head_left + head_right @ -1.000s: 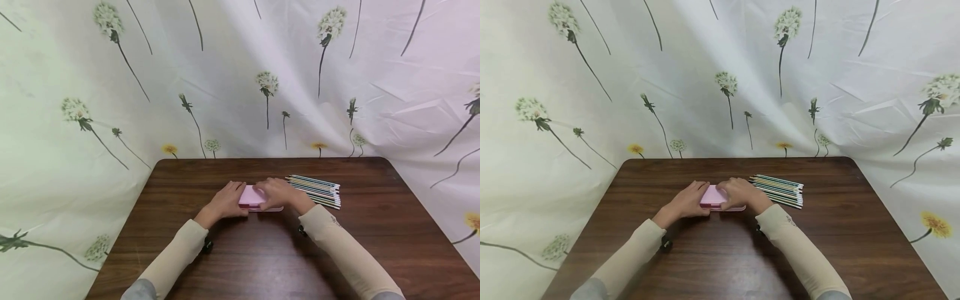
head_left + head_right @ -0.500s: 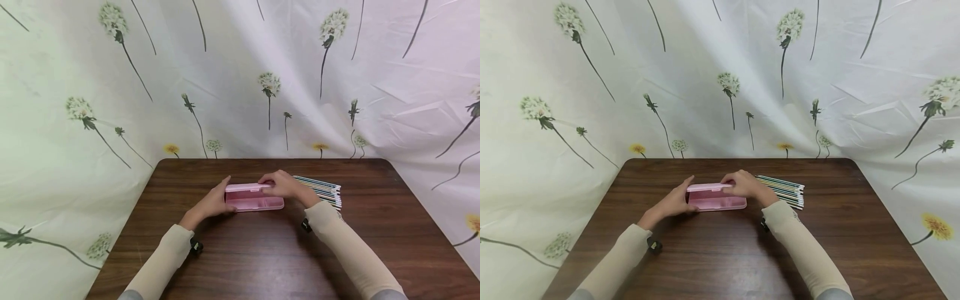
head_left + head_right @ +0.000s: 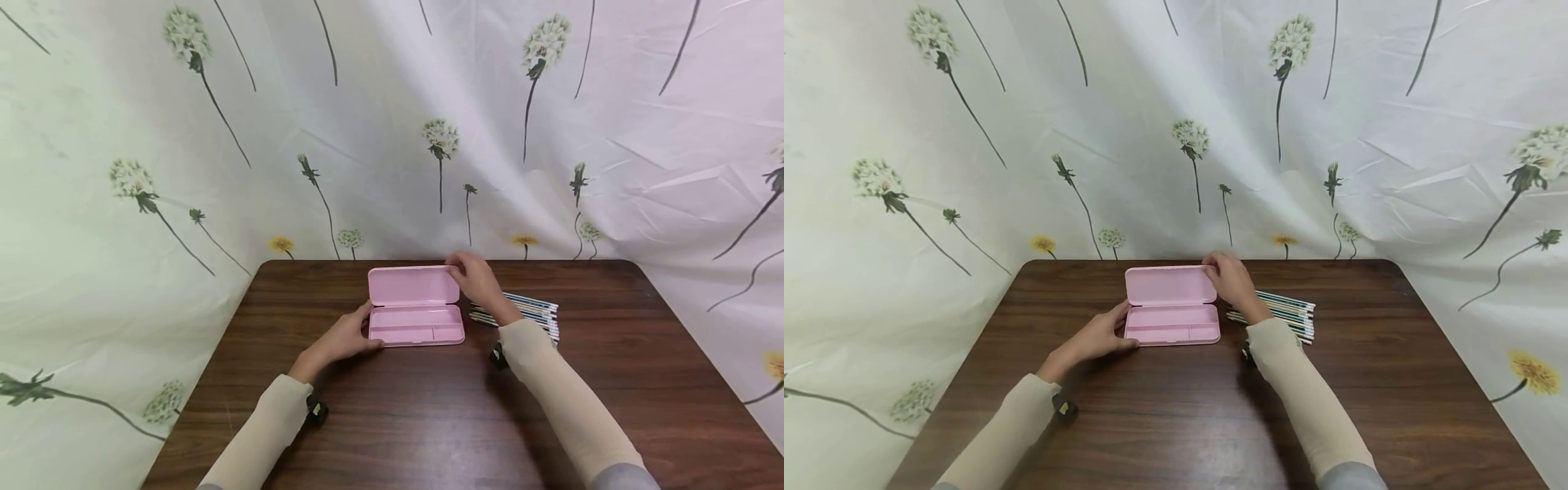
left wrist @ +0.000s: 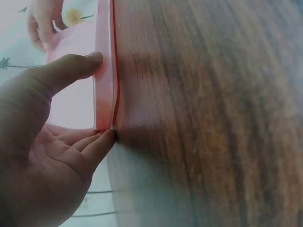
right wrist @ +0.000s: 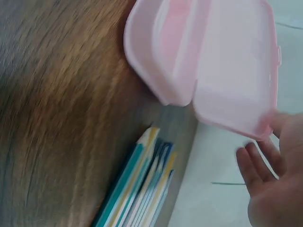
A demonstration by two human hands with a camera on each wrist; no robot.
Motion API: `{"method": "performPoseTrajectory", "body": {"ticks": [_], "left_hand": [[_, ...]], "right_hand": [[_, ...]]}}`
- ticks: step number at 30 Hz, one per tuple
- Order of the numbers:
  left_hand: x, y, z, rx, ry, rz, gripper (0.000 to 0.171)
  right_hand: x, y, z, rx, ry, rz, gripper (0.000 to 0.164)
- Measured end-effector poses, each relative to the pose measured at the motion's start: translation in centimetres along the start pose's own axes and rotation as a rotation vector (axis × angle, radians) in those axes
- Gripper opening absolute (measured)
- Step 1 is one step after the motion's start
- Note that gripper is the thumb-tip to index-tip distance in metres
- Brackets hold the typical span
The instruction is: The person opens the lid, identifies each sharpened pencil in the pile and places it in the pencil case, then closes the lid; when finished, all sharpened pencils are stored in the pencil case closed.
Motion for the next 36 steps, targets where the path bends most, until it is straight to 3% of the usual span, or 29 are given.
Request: {"method": "performPoseTrajectory", "body": {"ticks": [6, 16, 20, 30, 36], "left_hand": [[0.4, 0.0, 0.0, -0.004, -0.029, 0.008, 0.097], [0.4, 0.3, -0.2, -0.027, -0.044, 0.0, 0.094], [0.4, 0.3, -0.2, -0.038, -0.061, -0.01, 0.094], [0.4, 0.2, 0.0, -0.059, -0.031, 0.007, 0.096], [0.5, 0.1, 0.4, -0.06, -0.011, 0.011, 0.1]], "right_hand": [[0.0, -0.6, -1.1, 0.027, -0.073, -0.022, 0.022], [0.0, -2.4, -2.9, 0.101, -0.234, 0.068, 0.024], [0.0, -2.7, -2.8, 0.124, -0.239, 0.095, 0.022], [0.0, -2.6, -3.2, 0.117, -0.223, 0.122, 0.02], [0.4, -2.4, -3.6, 0.049, -0.267, 0.17, 0.019]]}}
Point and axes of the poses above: each hand's wrist, its own x-axis away from the middle knuckle, its own y-axis out of the back of the hand, z = x × y, the point moved 4 cm from there along -x, towards the middle knuckle, and after that the axes turned 4 degrees about y, right-handed, at the moved point
